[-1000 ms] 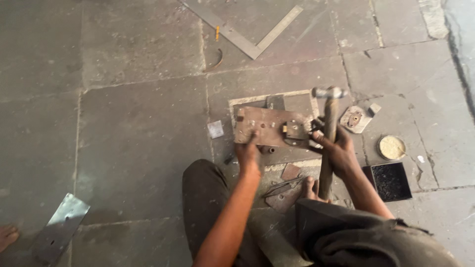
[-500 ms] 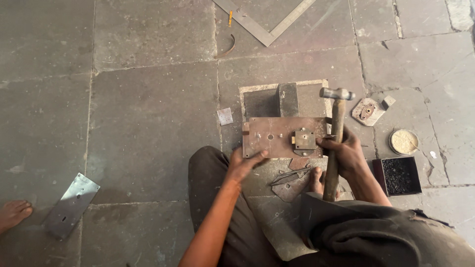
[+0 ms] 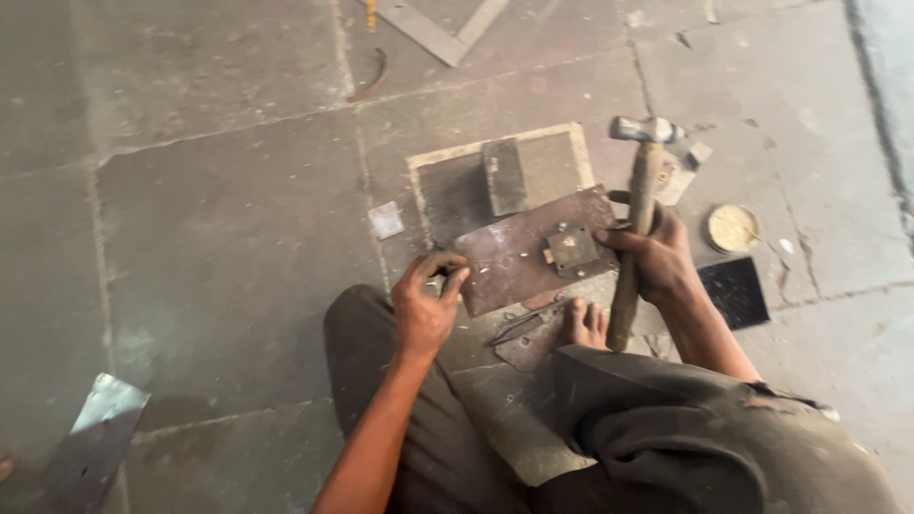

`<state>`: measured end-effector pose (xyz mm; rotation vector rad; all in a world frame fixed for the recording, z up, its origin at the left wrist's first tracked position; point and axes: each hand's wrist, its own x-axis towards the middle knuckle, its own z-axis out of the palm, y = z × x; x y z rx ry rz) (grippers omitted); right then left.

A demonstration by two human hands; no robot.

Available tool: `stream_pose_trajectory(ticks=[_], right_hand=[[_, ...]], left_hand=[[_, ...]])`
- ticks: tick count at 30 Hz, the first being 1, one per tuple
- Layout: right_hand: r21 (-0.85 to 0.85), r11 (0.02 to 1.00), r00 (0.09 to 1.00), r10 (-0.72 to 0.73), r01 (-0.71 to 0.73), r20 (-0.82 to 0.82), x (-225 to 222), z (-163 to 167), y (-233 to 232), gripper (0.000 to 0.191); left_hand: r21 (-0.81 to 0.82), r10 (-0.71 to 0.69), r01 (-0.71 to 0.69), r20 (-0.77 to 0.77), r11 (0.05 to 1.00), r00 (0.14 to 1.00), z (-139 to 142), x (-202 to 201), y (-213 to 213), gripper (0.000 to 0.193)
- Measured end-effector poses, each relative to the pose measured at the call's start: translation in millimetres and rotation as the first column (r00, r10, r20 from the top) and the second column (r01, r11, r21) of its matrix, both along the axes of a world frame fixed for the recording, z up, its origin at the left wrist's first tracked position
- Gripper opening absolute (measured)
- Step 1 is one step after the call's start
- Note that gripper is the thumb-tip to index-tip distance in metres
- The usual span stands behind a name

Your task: The person holds metal plates on a stone floor and uses a hammer to drive metal pins into holes, assembling the metal components while working alongside another person.

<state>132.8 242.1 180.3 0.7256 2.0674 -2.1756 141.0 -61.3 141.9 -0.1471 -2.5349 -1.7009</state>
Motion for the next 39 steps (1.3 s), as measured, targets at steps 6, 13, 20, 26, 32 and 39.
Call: stream_pose_trajectory(ticks=[6,13,20,26,32,39], right_hand=[[0.27,0.919,0.957,0.265,-0.289,0.121,-13.7,37.5,4.3,0.064],[0.607,0.555,0.786,0.584,-0.569,0.203,-42.5,121.0,-53.9,0.05],[0.761,0.383,0.852,0.256,-0.523,0.457,-21.4,226.0,-87.0,0.038],[0.849,0.17,0.856,0.242,-0.5,0.456,-24.3,227.5,-119.6,0.041],[0.835,0.11,0.837,0.184,-0.538,0.515,-76.6,186.7,-116.6,0.051],[0.912,-0.103,0.498,0.811,-0.398,0.309,-130.2,106.8,-123.6,0.062]], left_hand=[[-0.238,-0.243,0.289,0.206,0.927,0.948,22.9,-43.8,-10.9,0.07],[0.314,-0.391,0.272,0.424,0.909,0.817,-3.8,-76.8,12.6,0.055],[0.023,0.191,-0.225,0.45,0.974,0.872,-84.4,-65.2,-58.4,0.036],[-0.095,0.152,-0.121,0.479,0.988,0.864,-105.4,-76.8,-20.7,0.037],[-0.099,0.197,-0.172,0.593,0.98,0.781,-121.8,-76.8,8.3,0.045],[-0.085,0.238,-0.226,0.487,0.97,0.84,-155.0,-82.4,33.8,0.055]])
